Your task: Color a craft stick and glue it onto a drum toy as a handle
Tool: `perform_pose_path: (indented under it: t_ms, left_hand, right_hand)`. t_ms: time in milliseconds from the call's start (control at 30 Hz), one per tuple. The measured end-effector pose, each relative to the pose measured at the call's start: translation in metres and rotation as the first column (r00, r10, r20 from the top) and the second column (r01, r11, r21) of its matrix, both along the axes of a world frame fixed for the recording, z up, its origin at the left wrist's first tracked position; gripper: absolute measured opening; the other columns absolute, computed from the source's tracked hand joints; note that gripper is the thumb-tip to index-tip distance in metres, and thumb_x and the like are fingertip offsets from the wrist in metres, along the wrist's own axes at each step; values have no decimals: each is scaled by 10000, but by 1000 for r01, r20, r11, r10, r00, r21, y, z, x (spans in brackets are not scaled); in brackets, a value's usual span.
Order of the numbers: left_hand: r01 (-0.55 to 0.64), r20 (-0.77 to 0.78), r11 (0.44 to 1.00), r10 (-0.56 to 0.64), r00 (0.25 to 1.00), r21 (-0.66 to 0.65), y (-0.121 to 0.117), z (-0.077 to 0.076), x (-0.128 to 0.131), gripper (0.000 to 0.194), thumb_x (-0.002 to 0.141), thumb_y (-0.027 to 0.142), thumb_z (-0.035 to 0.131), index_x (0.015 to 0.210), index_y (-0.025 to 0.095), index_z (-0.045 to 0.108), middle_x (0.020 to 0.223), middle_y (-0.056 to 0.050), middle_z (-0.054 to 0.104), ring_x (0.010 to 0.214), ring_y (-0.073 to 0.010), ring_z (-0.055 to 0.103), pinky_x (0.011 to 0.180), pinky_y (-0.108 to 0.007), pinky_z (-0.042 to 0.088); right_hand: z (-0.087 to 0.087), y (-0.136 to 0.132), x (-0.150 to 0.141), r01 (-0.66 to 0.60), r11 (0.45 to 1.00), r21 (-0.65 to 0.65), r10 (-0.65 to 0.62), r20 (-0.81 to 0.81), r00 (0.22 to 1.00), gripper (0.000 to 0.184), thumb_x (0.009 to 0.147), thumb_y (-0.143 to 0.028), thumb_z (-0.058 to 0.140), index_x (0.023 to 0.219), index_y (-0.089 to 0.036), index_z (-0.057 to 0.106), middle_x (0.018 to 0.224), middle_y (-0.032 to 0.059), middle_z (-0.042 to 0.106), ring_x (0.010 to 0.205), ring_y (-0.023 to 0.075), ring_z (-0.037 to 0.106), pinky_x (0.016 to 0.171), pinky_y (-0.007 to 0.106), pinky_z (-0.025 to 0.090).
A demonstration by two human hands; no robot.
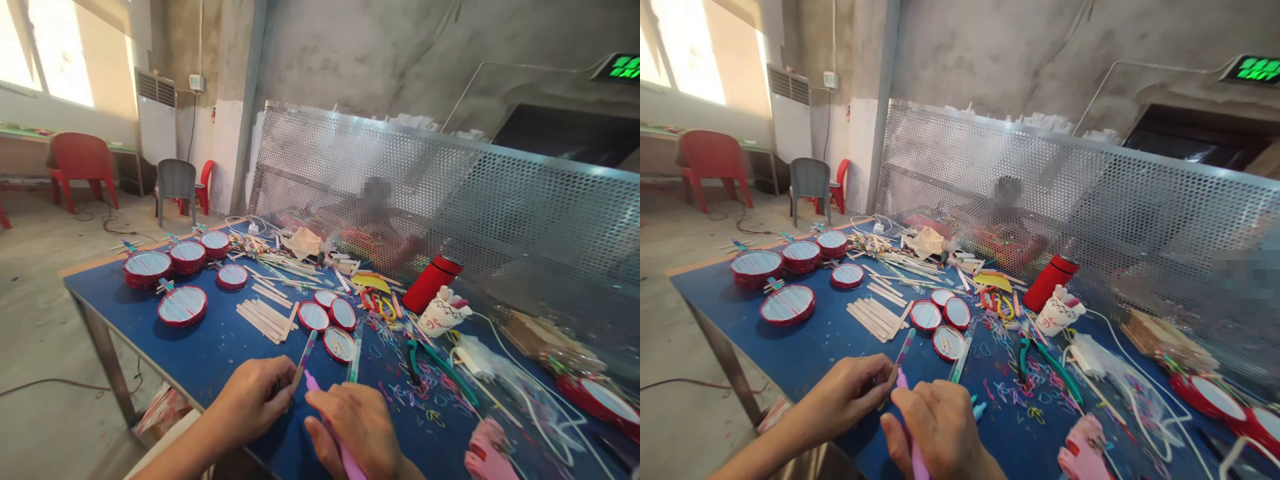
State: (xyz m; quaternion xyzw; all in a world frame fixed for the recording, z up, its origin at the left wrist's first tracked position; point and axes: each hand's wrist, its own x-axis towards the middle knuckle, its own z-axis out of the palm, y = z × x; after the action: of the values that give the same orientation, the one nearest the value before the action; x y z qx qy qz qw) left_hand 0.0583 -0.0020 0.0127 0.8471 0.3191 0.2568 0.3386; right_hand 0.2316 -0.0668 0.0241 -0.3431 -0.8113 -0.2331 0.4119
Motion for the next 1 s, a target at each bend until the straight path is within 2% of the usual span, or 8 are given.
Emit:
perform_pose_path:
  t_ms: [167, 300, 467, 700, 867, 1000]
  left_hand:
    - [-7, -20, 1000, 7, 1000, -16, 0, 0, 1, 163, 862, 228, 453, 718, 181, 513, 617, 48, 495, 559, -107, 431, 546, -196, 304]
    - [-6, 3, 1000, 6, 1000, -11, 1, 0, 3, 170, 853, 221, 450, 687, 190, 461, 591, 64, 435, 539, -99, 386, 525, -200, 279]
    - [-5, 25, 1000, 6, 1000, -2, 0, -2, 2, 167, 833, 183, 457, 670, 195, 425, 583, 71, 401, 534, -97, 358, 519, -203, 263]
    - [-30, 34, 999, 29, 999, 17, 0, -1, 1, 136, 825, 168, 455, 692, 195, 456, 613, 60, 446, 567, -105, 409, 549, -195, 302]
    - [-35, 48, 999, 33, 998, 26, 0, -1, 1, 122, 827, 188, 463, 708, 195, 488, 638, 46, 501, 594, -114, 455, 577, -192, 337]
    - [-30, 37, 999, 31, 999, -16, 1, -1, 1, 130, 830, 194, 471, 700, 192, 488, 611, 58, 473, 566, -107, 443, 556, -188, 321]
  right_hand:
    - [1, 0, 0, -1, 1000, -22, 1, 9, 1000, 122, 903, -179, 487, 946, -118, 584, 610, 0, 607, 497, 120, 563, 503, 266, 434]
    - [2, 0, 0, 15, 999, 34, -15, -7, 1000, 133, 912, -197, 472, 929, -135, 588, 595, -11, 600, 487, 116, 561, 501, 264, 431]
    - [2, 0, 0, 25, 1000, 6, -25, 22, 999, 120, 912, -192, 478, 925, -138, 584, 599, -12, 605, 497, 115, 582, 516, 260, 448]
    - [3, 0, 2, -4, 1000, -15, 4, 41, 999, 100, 886, -165, 502, 944, -127, 573, 570, -16, 578, 455, 105, 533, 478, 244, 425]
    - [4, 0, 1, 8, 1000, 21, -9, 31, 999, 110, 894, -172, 488, 925, -131, 586, 584, -11, 596, 479, 114, 573, 500, 254, 440]
    - [2, 0, 0, 19, 999, 42, -19, 11, 1000, 115, 903, -176, 491, 926, -133, 595, 606, -2, 622, 498, 115, 590, 525, 261, 453]
